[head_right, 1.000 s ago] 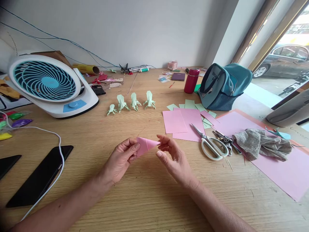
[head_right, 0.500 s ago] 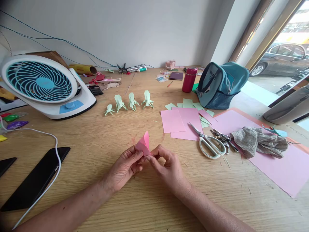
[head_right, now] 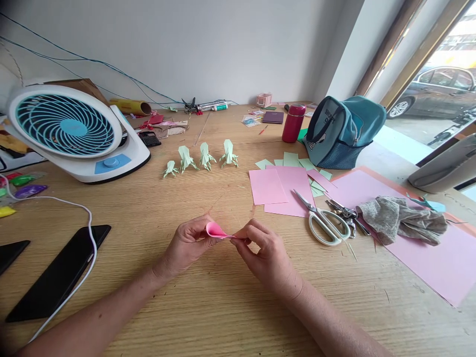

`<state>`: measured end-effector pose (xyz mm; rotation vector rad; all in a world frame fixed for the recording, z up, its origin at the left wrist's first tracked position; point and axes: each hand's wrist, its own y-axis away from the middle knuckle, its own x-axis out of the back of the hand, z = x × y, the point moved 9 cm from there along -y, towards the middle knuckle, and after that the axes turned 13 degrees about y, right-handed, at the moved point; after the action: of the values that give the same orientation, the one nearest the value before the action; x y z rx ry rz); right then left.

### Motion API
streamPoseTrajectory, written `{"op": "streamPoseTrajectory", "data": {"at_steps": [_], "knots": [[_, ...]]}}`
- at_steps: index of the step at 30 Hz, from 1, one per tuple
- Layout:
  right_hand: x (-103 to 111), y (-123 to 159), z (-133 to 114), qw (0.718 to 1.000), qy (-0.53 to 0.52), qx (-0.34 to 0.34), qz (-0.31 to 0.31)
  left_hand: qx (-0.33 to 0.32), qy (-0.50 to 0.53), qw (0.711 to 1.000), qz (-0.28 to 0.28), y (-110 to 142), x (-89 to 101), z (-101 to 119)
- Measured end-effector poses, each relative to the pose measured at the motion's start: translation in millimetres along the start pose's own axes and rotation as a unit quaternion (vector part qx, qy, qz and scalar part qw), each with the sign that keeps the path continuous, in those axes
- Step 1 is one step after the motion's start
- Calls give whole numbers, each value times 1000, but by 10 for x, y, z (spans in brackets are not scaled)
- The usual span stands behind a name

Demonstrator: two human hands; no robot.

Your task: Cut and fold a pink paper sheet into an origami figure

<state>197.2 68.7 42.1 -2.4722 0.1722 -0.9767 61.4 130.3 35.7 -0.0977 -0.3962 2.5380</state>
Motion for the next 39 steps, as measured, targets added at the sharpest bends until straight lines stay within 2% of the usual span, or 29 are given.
{"op": "streamPoseTrajectory", "data": {"at_steps": [2,6,11,16,22,30,39], "knots": [[1,-7,-3,1000,-13,-1,0,9,15,1000,6,19,-12,-30],[-17,-17,10,999,-48,-15,-2,80,62,995,20,83,-51,-221],[-87,-9,160,994,-82,-71,-18,157,73,984,48,140,-27,-386],[-125,7,306,989,-101,-107,-22,219,127,967,20,141,-67,-458],[-140,16,342,987,-108,-113,-28,222,126,967,25,141,-34,-455],[-119,-9,241,991,-89,-94,-44,210,55,976,9,114,-23,-398],[-132,-11,229,989,-100,-94,-54,241,109,964,21,139,-16,-451]]}}
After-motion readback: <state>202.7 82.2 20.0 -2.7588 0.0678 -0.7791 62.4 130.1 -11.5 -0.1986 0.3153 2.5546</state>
